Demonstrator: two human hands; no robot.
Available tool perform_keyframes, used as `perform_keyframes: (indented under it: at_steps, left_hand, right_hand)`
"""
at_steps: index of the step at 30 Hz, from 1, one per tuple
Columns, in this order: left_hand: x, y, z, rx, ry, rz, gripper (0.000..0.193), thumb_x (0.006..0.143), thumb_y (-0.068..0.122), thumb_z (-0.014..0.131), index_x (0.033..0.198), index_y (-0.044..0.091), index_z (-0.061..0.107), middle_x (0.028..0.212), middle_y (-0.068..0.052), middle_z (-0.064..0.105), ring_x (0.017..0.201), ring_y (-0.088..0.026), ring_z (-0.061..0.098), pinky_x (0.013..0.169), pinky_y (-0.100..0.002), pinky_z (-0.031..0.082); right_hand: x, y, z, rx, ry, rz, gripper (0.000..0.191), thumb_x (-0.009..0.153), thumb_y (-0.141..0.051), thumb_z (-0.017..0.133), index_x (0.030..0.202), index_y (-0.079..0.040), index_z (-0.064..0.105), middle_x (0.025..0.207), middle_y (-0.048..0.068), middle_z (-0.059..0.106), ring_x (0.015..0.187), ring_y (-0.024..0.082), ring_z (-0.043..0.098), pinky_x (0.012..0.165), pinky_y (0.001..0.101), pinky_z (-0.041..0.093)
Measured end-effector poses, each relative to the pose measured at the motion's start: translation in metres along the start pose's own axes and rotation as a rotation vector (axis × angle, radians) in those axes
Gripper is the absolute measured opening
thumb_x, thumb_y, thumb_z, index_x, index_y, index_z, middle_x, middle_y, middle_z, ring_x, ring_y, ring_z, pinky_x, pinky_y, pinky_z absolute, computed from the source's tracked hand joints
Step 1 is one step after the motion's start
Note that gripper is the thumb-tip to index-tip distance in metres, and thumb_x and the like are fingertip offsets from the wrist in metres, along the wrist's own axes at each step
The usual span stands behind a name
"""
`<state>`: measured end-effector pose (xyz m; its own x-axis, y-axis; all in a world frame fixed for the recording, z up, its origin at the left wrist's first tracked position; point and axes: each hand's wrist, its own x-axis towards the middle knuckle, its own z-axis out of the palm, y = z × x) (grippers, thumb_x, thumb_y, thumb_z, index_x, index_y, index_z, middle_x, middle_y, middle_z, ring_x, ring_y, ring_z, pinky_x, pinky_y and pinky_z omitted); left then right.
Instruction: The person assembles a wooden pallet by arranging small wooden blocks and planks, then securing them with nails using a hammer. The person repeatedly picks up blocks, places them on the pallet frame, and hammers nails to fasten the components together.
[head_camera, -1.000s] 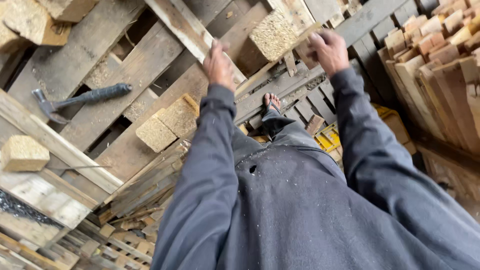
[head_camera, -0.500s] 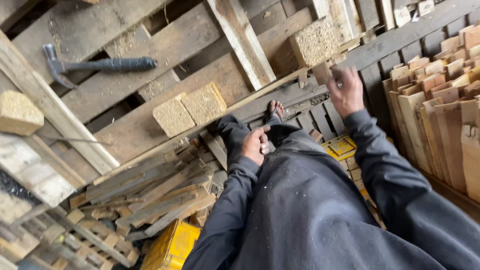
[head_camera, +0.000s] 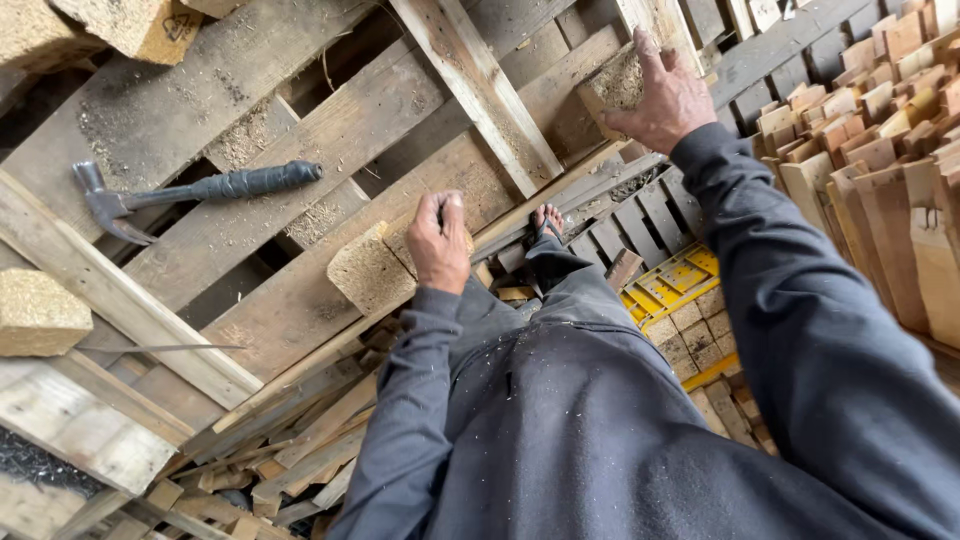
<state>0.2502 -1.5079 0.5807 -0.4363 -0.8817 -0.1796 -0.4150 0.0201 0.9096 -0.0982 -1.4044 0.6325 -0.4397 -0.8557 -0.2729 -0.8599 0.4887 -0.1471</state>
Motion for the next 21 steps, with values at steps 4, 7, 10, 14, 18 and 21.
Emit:
perform_keyframes:
  at_steps: [4, 7, 10, 14, 18, 21]
  left_hand:
    - [0.021, -0.010, -0.010, -0.102, 0.023, 0.115, 0.014, 0.105, 0.018, 0.063, 0.103, 0.006, 0.070, 0.081, -0.001, 0.072, 0.068, -0.010, 0.066, 0.060, -0.027, 0.056]
    - [0.016, -0.011, -0.013, -0.150, 0.011, 0.032, 0.014, 0.105, 0.018, 0.062, 0.104, 0.006, 0.070, 0.073, -0.004, 0.068, 0.060, -0.014, 0.061, 0.052, -0.031, 0.051]
    - [0.008, -0.007, -0.011, -0.014, 0.138, 0.220, 0.008, 0.105, 0.017, 0.063, 0.106, 0.009, 0.067, 0.078, -0.006, 0.071, 0.066, -0.016, 0.069, 0.060, -0.031, 0.056]
    - [0.005, -0.005, -0.005, 0.100, 0.179, 0.288, 0.008, 0.104, 0.017, 0.063, 0.108, 0.011, 0.067, 0.083, -0.009, 0.073, 0.071, -0.020, 0.074, 0.062, -0.035, 0.058]
    - [0.005, -0.006, -0.004, 0.112, 0.160, 0.270, 0.010, 0.104, 0.018, 0.062, 0.109, 0.011, 0.067, 0.083, -0.008, 0.074, 0.072, -0.021, 0.075, 0.062, -0.036, 0.059]
    - [0.003, -0.006, -0.005, 0.215, 0.217, 0.341, 0.009, 0.105, 0.018, 0.062, 0.110, 0.012, 0.067, 0.089, -0.011, 0.074, 0.076, -0.027, 0.074, 0.065, -0.038, 0.059]
  right_hand:
    - [0.008, -0.026, -0.016, 0.017, -0.187, 0.250, 0.108, 0.086, -0.063, 0.079, 0.164, -0.007, 0.029, 0.125, 0.037, 0.057, 0.107, 0.045, 0.063, 0.089, 0.0517, 0.055]
    - [0.019, -0.031, -0.036, 0.066, -0.361, 0.416, 0.107, 0.081, -0.069, 0.077, 0.158, -0.007, 0.037, 0.114, 0.027, 0.067, 0.094, 0.037, 0.069, 0.082, 0.0492, 0.059]
    - [0.029, -0.025, -0.047, 0.088, -0.285, 0.351, 0.114, 0.079, -0.072, 0.083, 0.149, 0.005, 0.037, 0.101, 0.026, 0.066, 0.082, 0.032, 0.066, 0.074, 0.0441, 0.057]
    - [0.037, -0.026, -0.043, -0.048, -0.118, 0.133, 0.110, 0.083, -0.074, 0.088, 0.137, 0.009, 0.040, 0.094, 0.024, 0.062, 0.076, 0.030, 0.061, 0.069, 0.0432, 0.055]
    - [0.040, -0.042, -0.043, 0.308, -0.208, 0.524, 0.091, 0.099, -0.060, 0.063, 0.148, 0.010, 0.032, 0.085, 0.018, 0.064, 0.067, 0.025, 0.062, 0.062, 0.0445, 0.055]
    - [0.043, -0.044, -0.052, 0.333, -0.241, 0.588, 0.085, 0.099, -0.068, 0.057, 0.140, 0.006, 0.041, 0.087, 0.013, 0.062, 0.063, 0.024, 0.064, 0.057, 0.0415, 0.057]
